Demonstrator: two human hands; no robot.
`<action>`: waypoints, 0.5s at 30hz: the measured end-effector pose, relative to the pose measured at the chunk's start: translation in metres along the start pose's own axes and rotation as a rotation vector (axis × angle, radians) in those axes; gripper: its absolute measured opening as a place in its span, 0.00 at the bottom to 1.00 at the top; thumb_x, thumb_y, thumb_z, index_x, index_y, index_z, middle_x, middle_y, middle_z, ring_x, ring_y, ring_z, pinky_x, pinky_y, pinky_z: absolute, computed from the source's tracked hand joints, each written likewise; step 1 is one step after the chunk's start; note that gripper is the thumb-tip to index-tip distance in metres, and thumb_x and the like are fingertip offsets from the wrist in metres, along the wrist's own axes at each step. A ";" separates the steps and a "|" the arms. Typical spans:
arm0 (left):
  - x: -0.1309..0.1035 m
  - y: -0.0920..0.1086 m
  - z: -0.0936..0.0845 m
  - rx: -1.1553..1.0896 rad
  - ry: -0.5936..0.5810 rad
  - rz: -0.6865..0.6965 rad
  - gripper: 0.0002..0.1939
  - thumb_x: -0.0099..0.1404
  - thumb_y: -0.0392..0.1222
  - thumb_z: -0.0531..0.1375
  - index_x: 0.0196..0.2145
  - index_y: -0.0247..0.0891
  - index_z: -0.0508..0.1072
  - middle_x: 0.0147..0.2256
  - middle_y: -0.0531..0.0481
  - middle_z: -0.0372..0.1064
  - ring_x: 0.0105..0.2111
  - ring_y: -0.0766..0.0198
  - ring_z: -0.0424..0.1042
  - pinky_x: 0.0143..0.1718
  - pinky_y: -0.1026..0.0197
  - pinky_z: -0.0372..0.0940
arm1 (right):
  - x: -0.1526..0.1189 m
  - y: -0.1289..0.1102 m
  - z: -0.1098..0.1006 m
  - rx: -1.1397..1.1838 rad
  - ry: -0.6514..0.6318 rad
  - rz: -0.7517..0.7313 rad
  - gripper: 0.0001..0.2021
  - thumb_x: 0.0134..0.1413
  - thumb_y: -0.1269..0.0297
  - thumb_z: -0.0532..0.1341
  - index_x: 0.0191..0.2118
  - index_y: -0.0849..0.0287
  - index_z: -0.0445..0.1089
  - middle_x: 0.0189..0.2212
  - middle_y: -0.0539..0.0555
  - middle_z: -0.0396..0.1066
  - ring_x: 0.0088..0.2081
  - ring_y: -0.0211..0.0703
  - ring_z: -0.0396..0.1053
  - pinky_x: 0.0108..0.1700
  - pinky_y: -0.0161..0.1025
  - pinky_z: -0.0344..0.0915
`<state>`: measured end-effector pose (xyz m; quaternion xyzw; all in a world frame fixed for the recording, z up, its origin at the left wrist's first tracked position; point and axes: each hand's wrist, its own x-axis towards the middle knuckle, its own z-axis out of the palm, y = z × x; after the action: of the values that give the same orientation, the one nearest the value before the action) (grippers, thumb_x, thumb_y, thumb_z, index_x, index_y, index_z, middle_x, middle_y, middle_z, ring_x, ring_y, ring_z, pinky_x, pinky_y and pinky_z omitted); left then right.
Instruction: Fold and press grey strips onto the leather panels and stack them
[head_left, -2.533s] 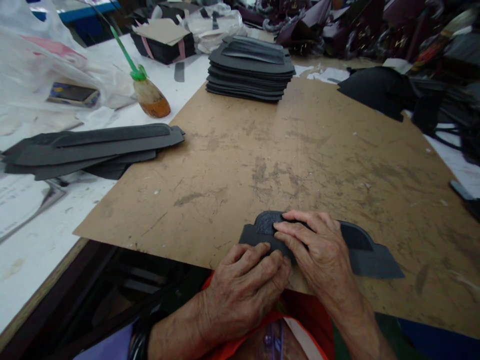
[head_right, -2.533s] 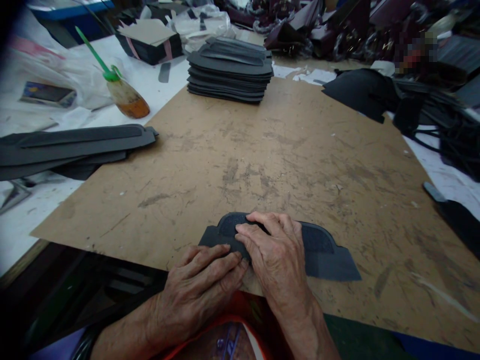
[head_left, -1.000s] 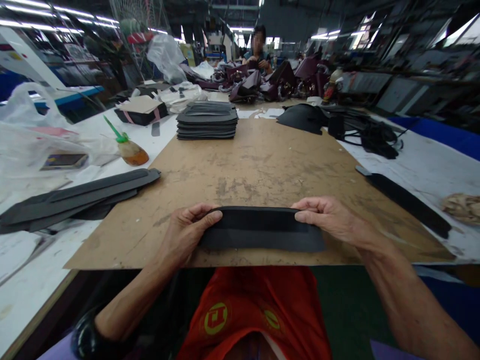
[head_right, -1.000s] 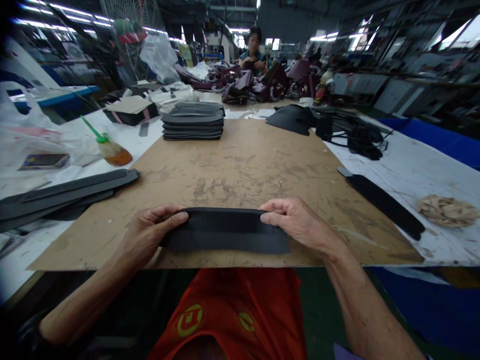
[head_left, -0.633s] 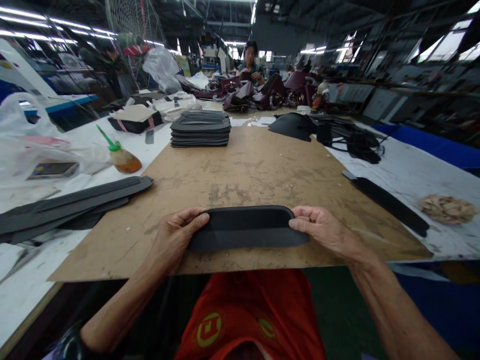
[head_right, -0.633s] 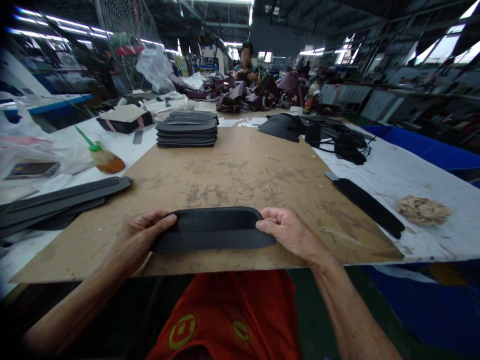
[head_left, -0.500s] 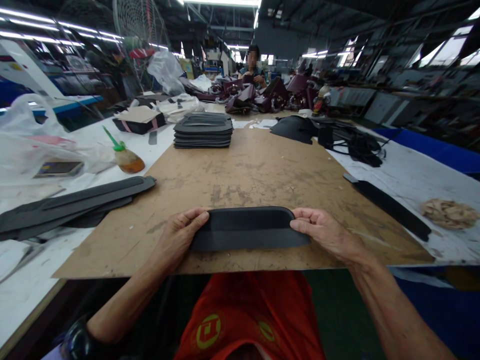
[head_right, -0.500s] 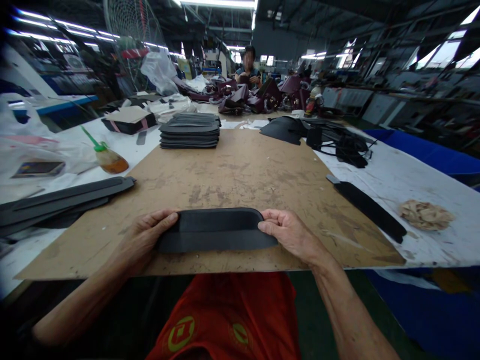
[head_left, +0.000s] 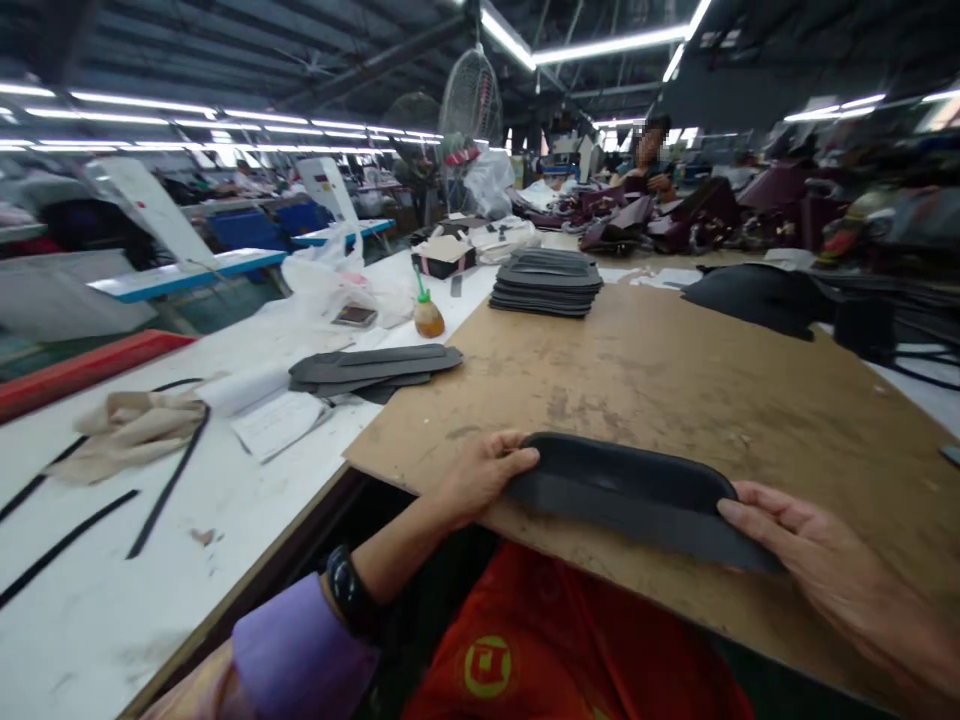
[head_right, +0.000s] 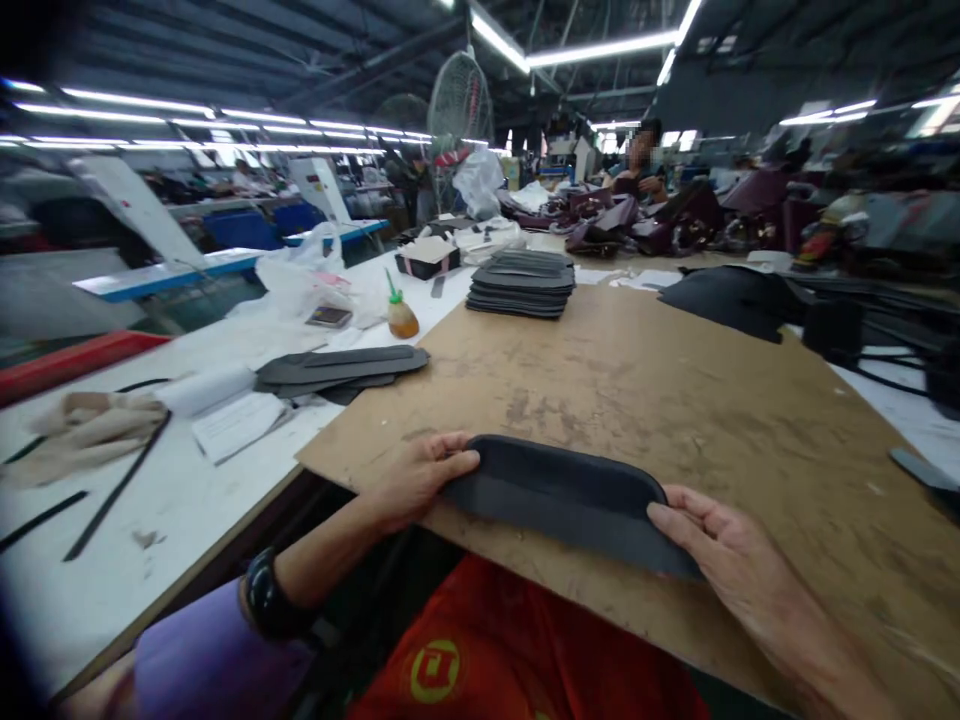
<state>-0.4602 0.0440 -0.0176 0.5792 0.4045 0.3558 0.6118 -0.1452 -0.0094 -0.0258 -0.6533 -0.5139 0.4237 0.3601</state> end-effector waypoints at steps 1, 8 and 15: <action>-0.002 -0.001 -0.001 0.034 0.043 0.023 0.13 0.57 0.49 0.61 0.31 0.35 0.72 0.28 0.53 0.68 0.28 0.67 0.65 0.31 0.65 0.59 | 0.003 0.003 0.002 -0.019 0.001 0.011 0.16 0.40 0.47 0.64 0.31 0.53 0.76 0.28 0.52 0.76 0.30 0.48 0.73 0.30 0.37 0.71; -0.021 0.004 -0.023 0.206 0.189 0.115 0.09 0.59 0.42 0.57 0.34 0.36 0.75 0.29 0.51 0.70 0.31 0.62 0.67 0.33 0.62 0.60 | 0.042 0.020 0.030 -0.173 0.092 -0.119 0.20 0.39 0.47 0.63 0.39 0.51 0.76 0.40 0.52 0.77 0.46 0.57 0.72 0.42 0.42 0.73; -0.025 0.016 -0.087 0.287 0.295 0.131 0.16 0.56 0.45 0.59 0.42 0.42 0.76 0.41 0.50 0.74 0.43 0.56 0.70 0.45 0.57 0.63 | 0.052 -0.025 0.075 0.026 -0.073 -0.210 0.29 0.41 0.45 0.61 0.49 0.53 0.73 0.51 0.58 0.71 0.49 0.58 0.70 0.46 0.46 0.71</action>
<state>-0.5491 0.0590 0.0005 0.6270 0.4975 0.4144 0.4330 -0.2180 0.0494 -0.0414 -0.5754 -0.5866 0.4138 0.3919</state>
